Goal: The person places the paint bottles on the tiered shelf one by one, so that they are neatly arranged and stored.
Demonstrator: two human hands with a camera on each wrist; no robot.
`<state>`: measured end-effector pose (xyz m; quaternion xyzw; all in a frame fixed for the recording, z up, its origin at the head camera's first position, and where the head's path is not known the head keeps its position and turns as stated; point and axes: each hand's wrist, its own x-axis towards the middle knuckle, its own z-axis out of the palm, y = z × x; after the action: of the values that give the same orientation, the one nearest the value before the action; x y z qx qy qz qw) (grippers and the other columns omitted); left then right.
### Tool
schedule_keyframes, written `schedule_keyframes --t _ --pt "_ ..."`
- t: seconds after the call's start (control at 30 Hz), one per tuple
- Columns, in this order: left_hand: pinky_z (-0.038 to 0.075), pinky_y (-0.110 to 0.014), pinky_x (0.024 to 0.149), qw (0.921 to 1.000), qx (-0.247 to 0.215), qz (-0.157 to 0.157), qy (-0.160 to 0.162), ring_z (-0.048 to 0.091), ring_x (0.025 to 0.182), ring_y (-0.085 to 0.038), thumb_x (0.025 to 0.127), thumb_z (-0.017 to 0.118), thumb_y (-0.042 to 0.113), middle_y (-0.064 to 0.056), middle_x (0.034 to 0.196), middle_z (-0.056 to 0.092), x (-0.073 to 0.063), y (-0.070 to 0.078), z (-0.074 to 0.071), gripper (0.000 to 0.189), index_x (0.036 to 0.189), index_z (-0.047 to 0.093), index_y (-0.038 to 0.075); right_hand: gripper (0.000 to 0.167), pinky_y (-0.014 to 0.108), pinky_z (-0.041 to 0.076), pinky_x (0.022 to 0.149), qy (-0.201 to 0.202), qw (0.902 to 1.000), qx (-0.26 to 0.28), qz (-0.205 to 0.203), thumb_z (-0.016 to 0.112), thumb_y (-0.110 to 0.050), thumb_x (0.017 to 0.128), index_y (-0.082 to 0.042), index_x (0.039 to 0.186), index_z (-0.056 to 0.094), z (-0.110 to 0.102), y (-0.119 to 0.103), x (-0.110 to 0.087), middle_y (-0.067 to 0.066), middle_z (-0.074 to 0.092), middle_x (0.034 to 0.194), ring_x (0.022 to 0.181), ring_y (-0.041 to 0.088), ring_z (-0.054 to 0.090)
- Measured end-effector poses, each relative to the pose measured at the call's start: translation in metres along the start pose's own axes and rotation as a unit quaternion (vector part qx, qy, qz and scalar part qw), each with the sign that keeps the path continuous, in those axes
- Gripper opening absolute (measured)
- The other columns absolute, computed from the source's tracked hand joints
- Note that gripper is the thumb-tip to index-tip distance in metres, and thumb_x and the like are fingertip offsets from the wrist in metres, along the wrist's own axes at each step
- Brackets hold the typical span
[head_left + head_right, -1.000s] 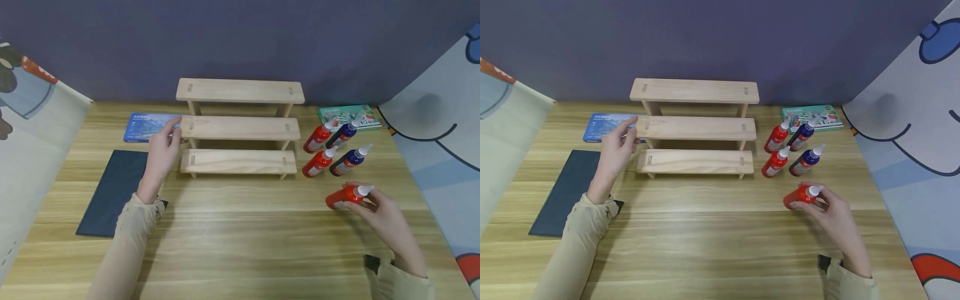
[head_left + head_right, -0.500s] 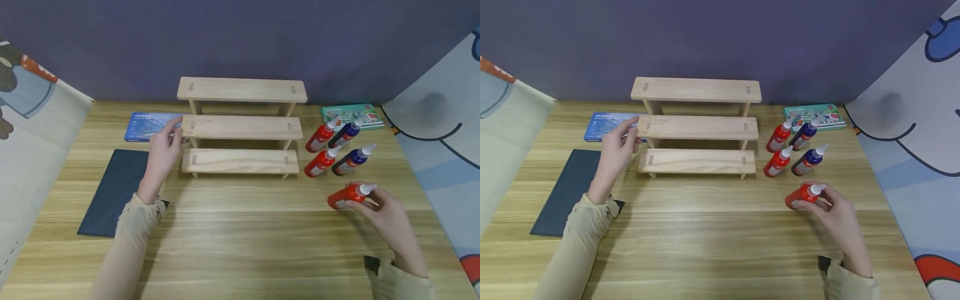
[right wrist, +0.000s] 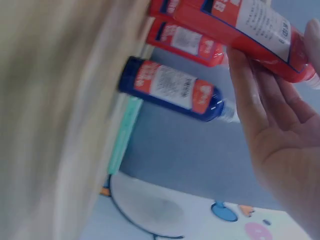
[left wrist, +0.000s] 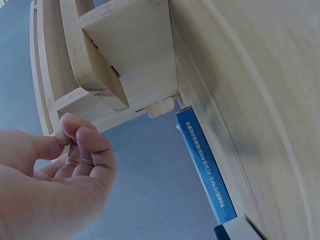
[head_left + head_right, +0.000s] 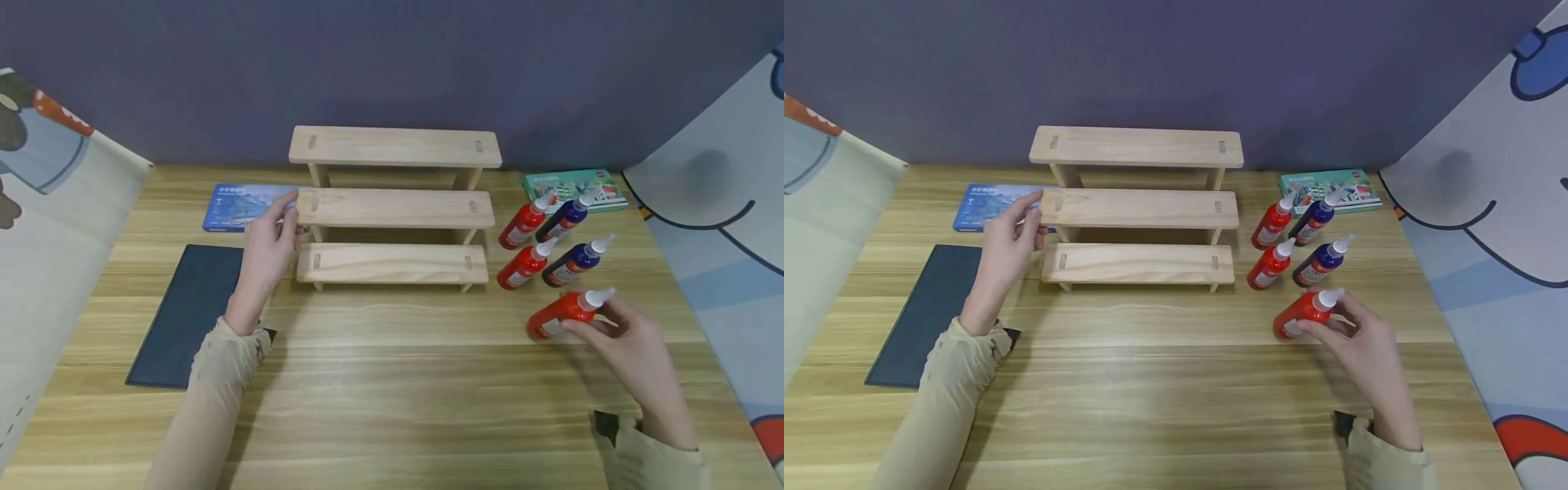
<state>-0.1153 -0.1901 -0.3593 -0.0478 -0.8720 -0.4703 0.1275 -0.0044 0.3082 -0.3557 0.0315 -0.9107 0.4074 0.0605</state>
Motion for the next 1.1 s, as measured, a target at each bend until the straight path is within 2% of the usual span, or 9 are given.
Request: schedule_keyframes --t 0.23,0.27,0.33,0.4,0.5,0.67,0.87,0.93,1.1 --pt "0.044 -0.02 0.057 1.0 0.002 0.002 0.001 0.068 0.067 -0.034 0.117 0.042 0.018 -0.022 0.072 0.065 0.0 0.001 0.001 0.044 0.156 0.055 0.002 0.052 0.007 0.048 0.085 0.025 0.9992 0.019 -0.025 0.088 0.007 0.086 0.009 0.134 0.068 0.0 -0.021 0.014 -0.021 0.064 0.122 0.108 -0.011 0.059" --pt "0.044 -0.02 0.057 1.0 0.004 0.003 0.003 0.068 0.068 -0.034 0.117 0.042 0.018 -0.022 0.075 0.066 0.0 0.001 0.001 0.044 0.156 0.055 0.002 0.052 0.006 0.048 0.085 0.024 0.9991 0.016 -0.029 0.088 0.006 0.085 0.008 0.133 0.069 0.0 -0.025 0.017 -0.022 0.064 0.12 0.108 -0.011 0.06" --pt "0.045 -0.019 0.058 1.0 0.007 0.004 0.004 0.068 0.068 -0.033 0.117 0.041 0.018 -0.022 0.079 0.068 0.0 0.0 0.001 0.044 0.156 0.055 0.002 0.051 0.005 0.047 0.086 0.022 0.9991 0.008 -0.035 0.089 0.005 0.085 0.007 0.132 0.07 0.0 -0.032 0.022 -0.013 0.071 0.121 0.106 -0.012 0.059" --pt "0.045 -0.018 0.059 0.9999 0.01 0.005 0.005 0.069 0.069 -0.032 0.117 0.041 0.018 -0.023 0.083 0.069 -0.001 0.0 0.001 0.044 0.156 0.054 0.002 0.051 0.005 0.046 0.086 0.02 0.9988 0.004 -0.044 0.089 0.006 0.084 0.007 0.132 0.07 0.001 -0.038 0.026 0.003 0.074 0.123 0.106 -0.012 0.059" --pt "0.045 -0.017 0.059 0.9999 0.01 0.006 0.005 0.068 0.068 -0.031 0.118 0.041 0.018 -0.023 0.088 0.069 -0.001 -0.001 0.001 0.044 0.156 0.054 0.001 0.054 0.004 0.045 0.086 0.017 0.999 -0.003 -0.042 0.089 0.004 0.085 0.007 0.134 0.069 0.001 -0.046 0.032 0.025 0.071 0.127 0.106 -0.013 0.057" --pt "0.044 -0.018 0.057 0.9999 0.009 0.009 0.003 0.067 0.067 -0.03 0.117 0.041 0.018 -0.021 0.095 0.07 -0.001 -0.001 0.002 0.044 0.157 0.053 0.0 0.052 0.006 0.047 0.085 0.024 0.9988 0.001 -0.042 0.089 0.002 0.086 0.006 0.134 0.07 0.002 -0.056 0.04 0.018 0.071 0.126 0.104 -0.009 0.059" --pt "0.044 -0.018 0.057 0.9999 0.016 0.006 0.001 0.067 0.068 -0.03 0.118 0.041 0.018 -0.022 0.092 0.069 -0.002 0.0 0.002 0.045 0.157 0.052 0.0 0.05 0.008 0.049 0.085 0.032 0.9979 0.021 -0.053 0.089 0.002 0.087 0.005 0.134 0.071 0.004 -0.06 0.046 -0.015 0.068 0.12 0.101 -0.003 0.064" --pt "0.045 -0.018 0.059 0.9998 0.018 0.004 0.002 0.068 0.069 -0.029 0.118 0.041 0.018 -0.021 0.092 0.069 -0.002 0.0 0.002 0.045 0.157 0.052 0.001 0.05 0.007 0.05 0.085 0.036 0.9974 0.025 -0.057 0.088 0.003 0.087 0.005 0.134 0.071 0.003 -0.06 0.047 -0.021 0.066 0.117 0.099 -0.001 0.065" --pt "0.046 -0.017 0.061 0.9998 0.019 0.0 0.002 0.067 0.068 -0.024 0.118 0.041 0.019 -0.019 0.093 0.069 -0.001 0.0 0.002 0.045 0.158 0.052 0.001 0.05 0.007 0.049 0.086 0.033 0.9978 0.022 -0.054 0.088 0.002 0.087 0.004 0.134 0.072 0.003 -0.061 0.049 -0.015 0.067 0.12 0.099 0.001 0.065"
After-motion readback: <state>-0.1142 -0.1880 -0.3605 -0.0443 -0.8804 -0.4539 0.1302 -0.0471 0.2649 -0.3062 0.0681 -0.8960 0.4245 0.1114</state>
